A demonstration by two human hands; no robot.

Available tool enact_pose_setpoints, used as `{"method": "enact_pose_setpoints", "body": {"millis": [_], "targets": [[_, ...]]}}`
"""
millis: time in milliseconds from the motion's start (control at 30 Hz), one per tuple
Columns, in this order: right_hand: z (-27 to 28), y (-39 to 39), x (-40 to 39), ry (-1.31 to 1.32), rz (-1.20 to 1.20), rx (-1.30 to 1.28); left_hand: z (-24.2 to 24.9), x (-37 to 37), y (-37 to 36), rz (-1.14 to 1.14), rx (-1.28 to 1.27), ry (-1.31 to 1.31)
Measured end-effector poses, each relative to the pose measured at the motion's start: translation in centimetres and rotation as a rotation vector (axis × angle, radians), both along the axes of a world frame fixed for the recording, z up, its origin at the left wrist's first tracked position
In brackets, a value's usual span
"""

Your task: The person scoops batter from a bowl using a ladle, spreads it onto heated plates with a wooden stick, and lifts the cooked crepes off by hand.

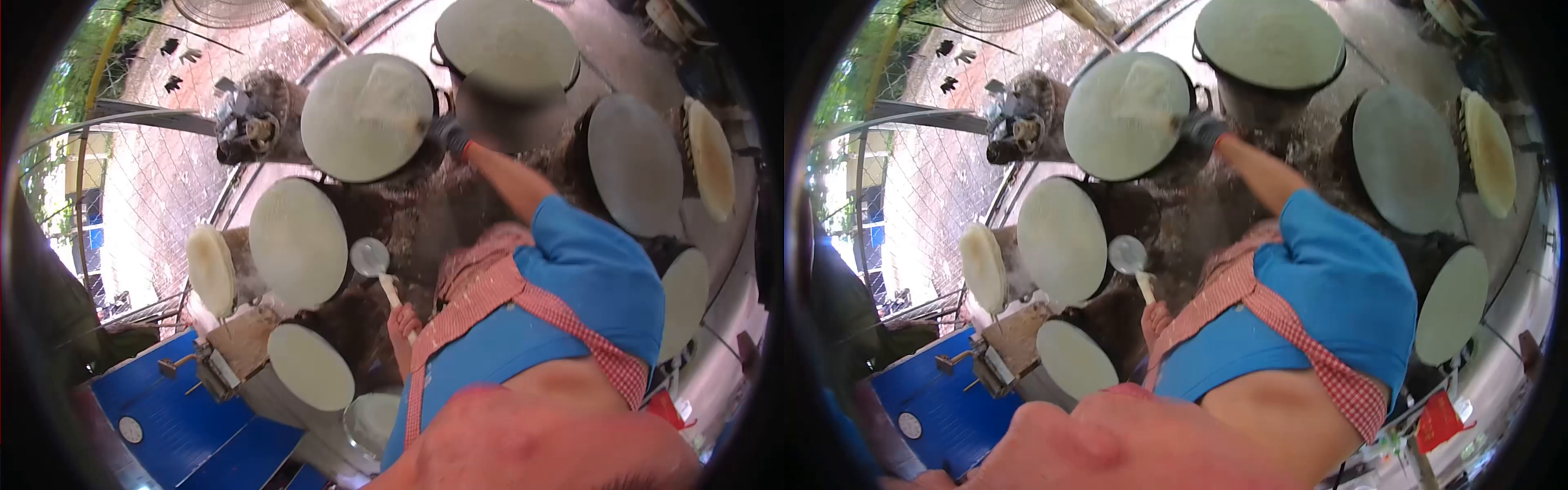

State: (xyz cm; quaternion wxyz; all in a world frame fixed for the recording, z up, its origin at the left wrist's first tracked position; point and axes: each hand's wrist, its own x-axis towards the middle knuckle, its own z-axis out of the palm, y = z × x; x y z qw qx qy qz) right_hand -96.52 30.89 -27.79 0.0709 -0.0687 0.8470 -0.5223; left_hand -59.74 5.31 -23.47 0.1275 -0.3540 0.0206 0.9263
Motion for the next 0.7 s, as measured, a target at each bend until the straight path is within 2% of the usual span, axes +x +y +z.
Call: {"method": "enact_pose_setpoints", "body": {"millis": [67,133,167,233,267,300,333,367,433,467,500,533,567,633,667,700], "targets": [[-3.3,1.2,-1.9,0.015,0.031,-0.052,0.9,0.2,0.1,0.001,-0.071,0.112],[-5.2,-1.1,1.9,-0.172,-0.071,-0.016,2.3,1.3,0.4,0.206,0.045,0.475],[-5.6,-1.9,3.0,-0.252,-0.121,0.009,1.4,0.9,-0.7,0.194,0.057,0.481],[-5.2,-1.6,4.0,-0.323,-0.173,0.057,-1.4,-0.1,-2.6,0.241,0.242,0.298],[-5.1,-1.7,5.4,-0.389,-0.167,-0.212,2.0,-2.7,-1.4,0.329,0.428,0.145],[-4.9,-0.8,5.4,-0.428,-0.171,-0.479,1.0,-2.2,-1.8,0.298,0.443,0.140],[-3.9,0.2,4.4,-0.403,-0.207,-0.484,-0.5,-1.0,-3.1,0.176,0.203,0.081],[-2.1,1.5,2.8,-0.330,-0.250,-0.350,-1.4,-0.7,-4.3,0.053,-0.046,0.040],[0.5,4.0,-0.5,-0.201,-0.336,-0.073,-0.9,-0.8,-4.2,0.085,0.279,0.377],[-2.5,4.3,-3.7,0.057,-0.364,0.194,0.4,-2.3,-3.6,0.063,0.287,0.384],[-4.0,4.0,-6.0,-0.002,-0.339,0.375,2.0,-3.6,-2.8,0.114,0.251,0.366],[-2.1,3.2,-6.0,-0.013,-0.233,0.474,2.8,-4.5,-2.3,0.178,0.210,0.340],[0.5,2.3,-5.0,-0.029,-0.111,0.564,1.8,-5.4,-3.1,0.090,0.167,0.329],[1.0,2.1,-3.9,0.060,0.173,0.625,0.1,-7.9,-5.0,0.005,0.106,0.224],[-2.1,3.5,-3.4,0.334,0.258,0.496,-0.2,-9.2,-5.4,0.012,0.133,0.162],[0.5,4.4,-3.4,0.207,0.334,0.766,0.5,-11.0,-5.1,0.064,0.190,0.116]]}}
